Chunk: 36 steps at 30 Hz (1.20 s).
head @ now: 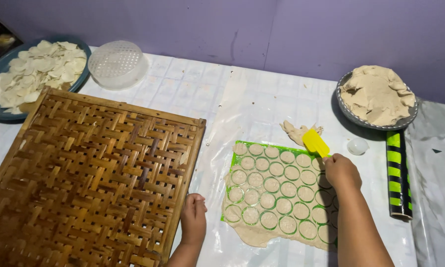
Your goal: Cutting small circles from a flattened piece of dough using a scraper and placing them onto a bamboo tray for drying or storage.
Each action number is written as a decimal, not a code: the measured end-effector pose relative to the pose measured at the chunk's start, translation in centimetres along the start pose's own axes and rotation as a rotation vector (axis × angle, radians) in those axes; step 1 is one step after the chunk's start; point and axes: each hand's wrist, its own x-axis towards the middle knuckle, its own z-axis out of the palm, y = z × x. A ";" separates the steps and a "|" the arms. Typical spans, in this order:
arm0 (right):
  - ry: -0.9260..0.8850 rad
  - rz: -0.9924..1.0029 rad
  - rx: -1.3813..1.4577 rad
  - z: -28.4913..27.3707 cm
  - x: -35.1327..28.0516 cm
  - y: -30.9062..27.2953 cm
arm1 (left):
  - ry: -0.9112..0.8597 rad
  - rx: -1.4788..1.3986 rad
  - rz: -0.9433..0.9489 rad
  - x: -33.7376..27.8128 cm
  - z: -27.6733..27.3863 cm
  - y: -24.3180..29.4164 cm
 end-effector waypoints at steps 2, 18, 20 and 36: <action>0.031 -0.009 0.001 -0.6 -3.2 -0.7 | -0.023 0.116 0.064 0.0 -0.5 2.6; 0.072 -0.249 0.593 0.5 -14.2 8.0 | -0.384 1.373 -0.070 0.2 -6.1 7.0; 0.106 -0.187 0.534 -1.9 -16.4 9.2 | -0.379 1.373 -0.034 -0.3 -6.1 6.7; 0.170 0.078 -0.197 -0.6 -27.0 17.3 | -0.296 0.938 0.609 -7.6 -0.2 7.0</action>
